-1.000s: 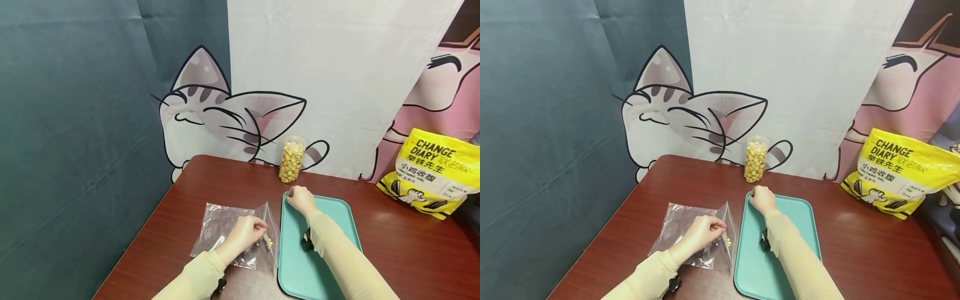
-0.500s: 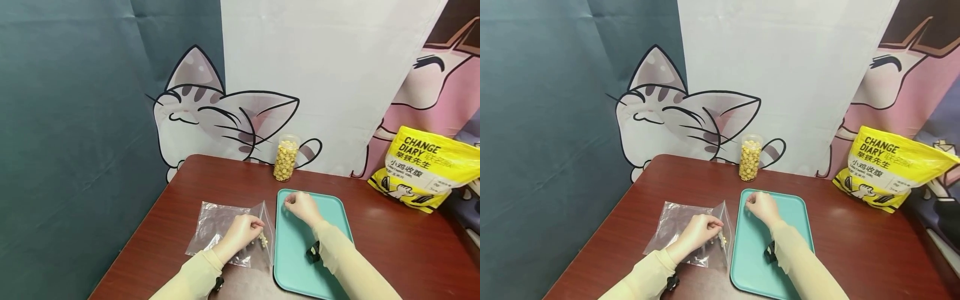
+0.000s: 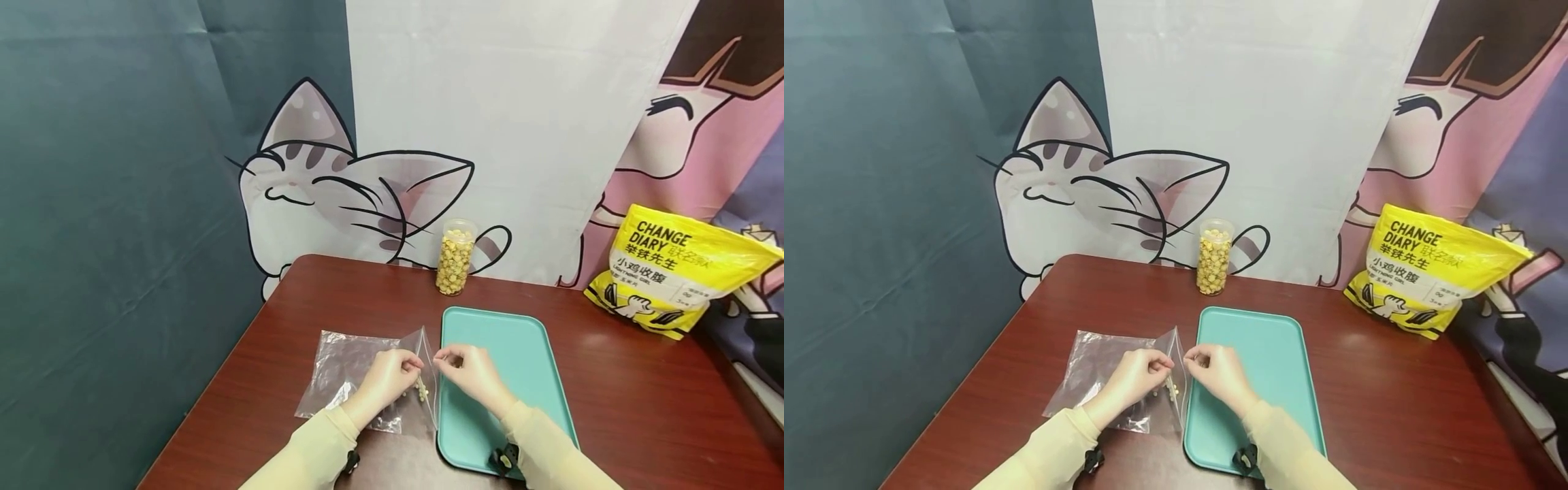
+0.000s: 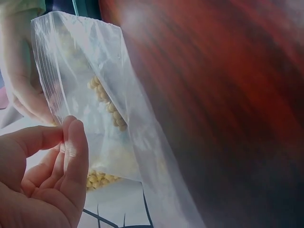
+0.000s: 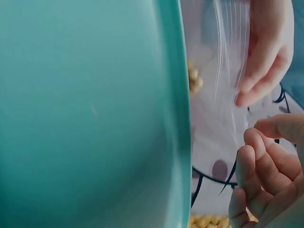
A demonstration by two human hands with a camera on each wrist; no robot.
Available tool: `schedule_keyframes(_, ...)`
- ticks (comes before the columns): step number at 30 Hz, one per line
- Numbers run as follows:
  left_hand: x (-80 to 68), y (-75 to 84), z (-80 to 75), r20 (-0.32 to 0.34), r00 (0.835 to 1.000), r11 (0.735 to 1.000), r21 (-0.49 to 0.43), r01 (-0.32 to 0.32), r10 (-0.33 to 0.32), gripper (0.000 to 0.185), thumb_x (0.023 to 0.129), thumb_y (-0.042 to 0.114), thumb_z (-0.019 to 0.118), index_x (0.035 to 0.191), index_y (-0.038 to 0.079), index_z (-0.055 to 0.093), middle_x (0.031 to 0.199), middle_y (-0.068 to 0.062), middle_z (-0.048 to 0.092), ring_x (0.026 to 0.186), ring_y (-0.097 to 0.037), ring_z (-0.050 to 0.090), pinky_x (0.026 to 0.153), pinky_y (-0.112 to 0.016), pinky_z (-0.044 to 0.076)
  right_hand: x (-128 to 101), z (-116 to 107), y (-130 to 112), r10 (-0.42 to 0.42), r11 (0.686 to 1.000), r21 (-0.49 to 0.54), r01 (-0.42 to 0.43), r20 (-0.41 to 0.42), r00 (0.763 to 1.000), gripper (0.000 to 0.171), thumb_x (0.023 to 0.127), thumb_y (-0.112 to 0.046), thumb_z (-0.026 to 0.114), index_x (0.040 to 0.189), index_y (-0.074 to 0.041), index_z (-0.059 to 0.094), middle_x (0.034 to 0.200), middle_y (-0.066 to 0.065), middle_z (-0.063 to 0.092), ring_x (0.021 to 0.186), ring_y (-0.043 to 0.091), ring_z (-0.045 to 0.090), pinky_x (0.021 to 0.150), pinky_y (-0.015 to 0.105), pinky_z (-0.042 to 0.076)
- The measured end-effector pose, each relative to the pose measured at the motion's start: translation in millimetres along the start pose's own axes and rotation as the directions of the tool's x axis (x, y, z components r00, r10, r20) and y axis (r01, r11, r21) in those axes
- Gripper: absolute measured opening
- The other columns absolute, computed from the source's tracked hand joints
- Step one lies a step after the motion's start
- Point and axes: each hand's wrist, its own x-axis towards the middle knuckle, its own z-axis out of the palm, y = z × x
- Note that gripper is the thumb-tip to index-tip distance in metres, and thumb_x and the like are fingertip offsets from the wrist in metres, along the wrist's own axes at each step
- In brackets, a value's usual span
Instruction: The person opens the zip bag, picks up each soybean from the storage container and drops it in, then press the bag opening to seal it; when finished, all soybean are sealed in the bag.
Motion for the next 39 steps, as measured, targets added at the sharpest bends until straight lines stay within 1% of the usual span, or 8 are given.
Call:
schedule_keyframes(5,-3.6,1.0,0.6,-0.024,1.0,1.0,-0.002,0.001,-0.001,0.009,0.077,0.004,0.061,0.079,0.011,0.065,0.064,0.005,0.062,0.049,0.001,0.046,0.049,-0.018,0.041,-9,2,-9,-0.108,0.994,-0.017,0.108,0.014,0.994,0.007,0.083,-0.016,0.071,0.084,-0.009,0.071,0.064,-0.012,0.059,0.058,-0.002,0.051,0.054,0.019,0.045)
schedule_keyframes(11,-5.7,4.0,-1.9,-0.061,0.998,1.0,-0.004,0.001,-0.001,0.01,0.076,0.004,0.065,0.081,0.011,0.06,0.066,0.004,0.064,0.052,0.0,0.05,0.05,-0.018,0.041,-12,1,-12,-0.118,0.992,-0.03,0.119,0.042,0.992,0.004,0.082,-0.012,0.071,0.084,-0.009,0.073,0.066,-0.011,0.062,0.059,-0.003,0.051,0.055,0.019,0.045)
schedule_keyframes(17,-6.4,8.8,-8.6,-0.055,0.998,0.996,-0.085,0.021,-0.026,0.038,0.078,0.003,0.066,0.113,0.004,0.052,0.067,-0.001,0.067,0.045,-0.002,0.052,0.047,-0.02,0.044,-14,-1,-11,-0.107,0.994,-0.023,0.108,0.044,0.993,0.005,0.083,-0.011,0.07,0.087,-0.01,0.073,0.07,-0.008,0.065,0.061,0.0,0.054,0.055,0.019,0.045)
schedule_keyframes(21,-6.1,9.3,-10.7,-0.079,0.996,0.999,-0.043,0.029,-0.033,0.055,0.077,0.004,0.066,0.129,-0.004,0.048,0.068,0.0,0.067,0.049,-0.001,0.053,0.053,-0.021,0.045,-17,-5,-11,-0.077,0.997,-0.001,0.077,0.054,0.996,0.005,0.085,-0.011,0.068,0.088,-0.011,0.073,0.074,-0.006,0.067,0.063,0.001,0.056,0.056,0.02,0.045)
schedule_keyframes(27,-3.7,9.0,-16.3,-0.098,0.995,0.999,0.047,0.008,-0.003,0.028,0.076,0.005,0.063,0.104,0.0,0.068,0.064,0.005,0.062,0.053,0.0,0.048,0.055,-0.019,0.042,-19,-17,-11,-0.015,1.0,-0.002,0.015,0.054,0.998,0.007,0.086,-0.011,0.067,0.09,-0.009,0.072,0.073,-0.008,0.066,0.064,0.0,0.055,0.056,0.021,0.046)
schedule_keyframes(33,-0.2,14.4,-30.8,-0.073,0.996,0.995,0.085,-0.052,0.058,0.016,0.078,0.006,0.059,0.087,0.006,0.072,0.067,0.005,0.061,0.058,-0.001,0.047,0.056,-0.018,0.041,-18,-26,-10,-0.028,1.0,-0.005,0.028,0.001,1.0,0.013,0.084,-0.007,0.068,0.097,-0.01,0.071,0.072,-0.008,0.063,0.063,0.002,0.054,0.057,0.023,0.046)
schedule_keyframes(35,-0.5,17.0,-36.0,-0.061,0.995,0.992,0.104,-0.067,0.073,0.014,0.078,0.006,0.06,0.084,0.008,0.072,0.068,0.005,0.061,0.06,-0.003,0.049,0.058,-0.019,0.043,-17,-29,-9,-0.062,0.998,-0.009,0.061,-0.029,0.998,0.022,0.082,-0.006,0.07,0.104,-0.01,0.07,0.081,-0.003,0.066,0.063,0.004,0.055,0.057,0.025,0.047)
schedule_keyframes(39,-4.5,22.9,-42.2,-0.001,0.995,0.988,0.114,-0.101,0.102,0.01,0.079,0.006,0.062,0.079,0.01,0.071,0.069,0.004,0.063,0.064,-0.004,0.054,0.06,-0.02,0.046,-16,-32,-7,-0.155,0.987,-0.043,0.152,-0.053,0.987,0.048,0.078,-0.006,0.075,0.124,-0.01,0.061,0.117,0.01,0.063,0.073,0.008,0.062,0.065,0.035,0.052)
